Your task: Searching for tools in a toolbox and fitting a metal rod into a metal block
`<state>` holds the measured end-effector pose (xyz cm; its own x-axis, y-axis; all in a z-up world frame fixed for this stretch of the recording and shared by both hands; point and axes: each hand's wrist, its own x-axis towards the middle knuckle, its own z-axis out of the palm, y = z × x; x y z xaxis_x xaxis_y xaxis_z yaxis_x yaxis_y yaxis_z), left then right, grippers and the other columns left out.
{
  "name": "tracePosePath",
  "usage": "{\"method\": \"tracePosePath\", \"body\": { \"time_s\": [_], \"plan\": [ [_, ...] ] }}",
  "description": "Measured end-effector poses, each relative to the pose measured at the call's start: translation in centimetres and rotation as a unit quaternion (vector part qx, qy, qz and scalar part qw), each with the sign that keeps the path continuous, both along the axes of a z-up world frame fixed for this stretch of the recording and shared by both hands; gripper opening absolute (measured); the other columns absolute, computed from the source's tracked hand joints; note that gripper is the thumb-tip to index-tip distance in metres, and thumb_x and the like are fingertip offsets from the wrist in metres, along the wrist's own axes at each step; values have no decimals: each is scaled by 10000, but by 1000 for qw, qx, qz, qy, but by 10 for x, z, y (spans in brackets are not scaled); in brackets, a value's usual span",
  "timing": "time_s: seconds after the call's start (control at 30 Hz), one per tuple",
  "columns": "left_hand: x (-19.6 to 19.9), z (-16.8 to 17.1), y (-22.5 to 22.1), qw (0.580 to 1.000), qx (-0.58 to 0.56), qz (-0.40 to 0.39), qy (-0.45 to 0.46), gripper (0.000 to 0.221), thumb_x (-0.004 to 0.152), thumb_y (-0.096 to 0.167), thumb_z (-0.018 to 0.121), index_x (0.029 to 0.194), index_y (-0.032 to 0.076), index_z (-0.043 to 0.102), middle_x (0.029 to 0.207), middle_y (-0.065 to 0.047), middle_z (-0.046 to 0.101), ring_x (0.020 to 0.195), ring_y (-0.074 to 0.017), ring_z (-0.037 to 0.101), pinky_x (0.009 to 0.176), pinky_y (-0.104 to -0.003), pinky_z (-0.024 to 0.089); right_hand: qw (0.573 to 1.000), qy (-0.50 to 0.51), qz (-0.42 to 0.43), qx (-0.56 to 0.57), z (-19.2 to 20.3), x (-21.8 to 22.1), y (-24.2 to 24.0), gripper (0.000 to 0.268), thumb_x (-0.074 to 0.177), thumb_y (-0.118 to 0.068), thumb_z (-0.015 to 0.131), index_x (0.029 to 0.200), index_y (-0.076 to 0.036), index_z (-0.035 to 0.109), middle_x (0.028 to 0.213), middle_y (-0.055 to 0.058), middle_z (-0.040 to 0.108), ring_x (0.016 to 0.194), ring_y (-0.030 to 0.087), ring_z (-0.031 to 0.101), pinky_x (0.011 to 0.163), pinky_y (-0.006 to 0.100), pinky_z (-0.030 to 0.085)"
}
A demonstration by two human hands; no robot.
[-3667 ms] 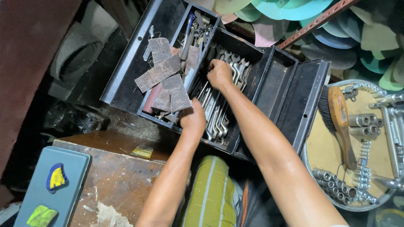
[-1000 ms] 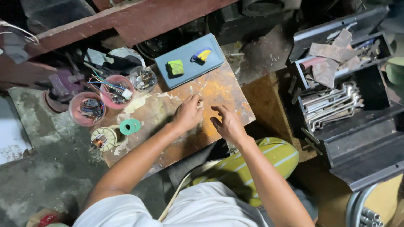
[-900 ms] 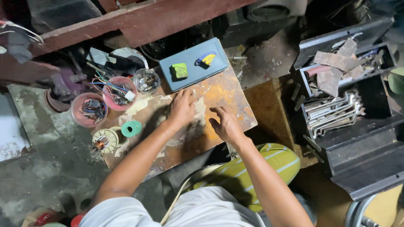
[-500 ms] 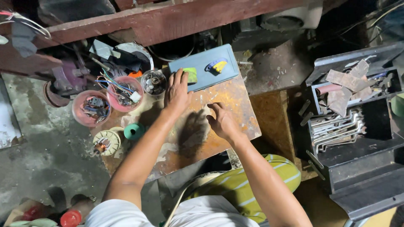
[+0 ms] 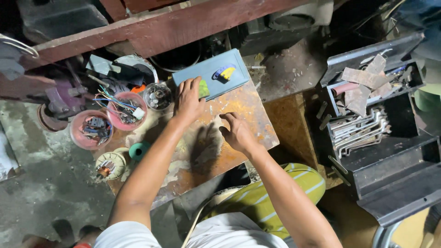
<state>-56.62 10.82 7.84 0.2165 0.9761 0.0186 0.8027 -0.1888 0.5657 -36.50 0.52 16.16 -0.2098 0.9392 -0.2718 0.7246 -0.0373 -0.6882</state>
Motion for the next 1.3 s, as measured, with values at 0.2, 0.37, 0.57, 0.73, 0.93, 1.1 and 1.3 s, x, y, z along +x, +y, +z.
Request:
{"method": "tracePosePath", "body": {
  "time_s": [0.2,0.37,0.57,0.73,0.93,1.1,1.3],
  "plan": [
    [33,71,-63,924,-201,39,-324,625,804,308,841,1312,65,570,1190,-233,702,1105,-393,701,856,-406,589,991,95,-93,6,71,8,-21,649,899,-157,724,1499,-102,483,1343,261,562,1210,467,613,929,474,581],
    [82,107,-108,789,-334,27,-515,654,835,275,874,1374,76,562,1112,-183,679,961,-257,713,798,-346,620,975,143,-144,96,83,37,-61,740,848,-145,805,1518,-112,493,1298,243,600,1117,379,671,874,414,604],
    [136,150,-147,761,-357,-56,-539,705,787,208,913,1380,70,559,1120,-141,630,969,-225,711,849,-364,629,929,219,-259,146,100,81,-117,631,837,-57,782,1441,-111,608,1249,174,672,1007,223,689,814,333,617],
    [172,160,-186,766,-379,-147,-498,735,743,144,929,1372,49,560,1243,-141,572,1081,-244,691,971,-341,577,898,259,-330,135,124,123,-181,623,837,-56,805,1429,-102,619,1128,85,697,966,133,669,841,290,615],
    [214,172,-230,748,-400,-217,-483,463,842,107,849,1225,5,609,1087,-75,604,977,-148,680,911,-292,598,835,344,-395,168,148,150,-260,569,856,3,779,1402,-40,624,1090,61,713,962,106,682,867,266,590],
    [248,199,-269,725,-414,-266,-482,461,820,41,840,1214,17,602,1110,-74,597,1019,-173,678,944,-316,593,808,321,-435,233,139,166,-323,557,857,8,767,1396,-21,631,1207,73,700,982,102,670,833,244,581],
    [278,216,-312,708,-427,-339,-450,483,817,-46,795,1256,-11,597,1138,-108,588,1067,-222,687,984,-357,590,776,338,-448,286,155,179,-377,534,870,52,718,1393,-3,624,1156,101,672,863,108,682,735,245,603]
  ]
}}
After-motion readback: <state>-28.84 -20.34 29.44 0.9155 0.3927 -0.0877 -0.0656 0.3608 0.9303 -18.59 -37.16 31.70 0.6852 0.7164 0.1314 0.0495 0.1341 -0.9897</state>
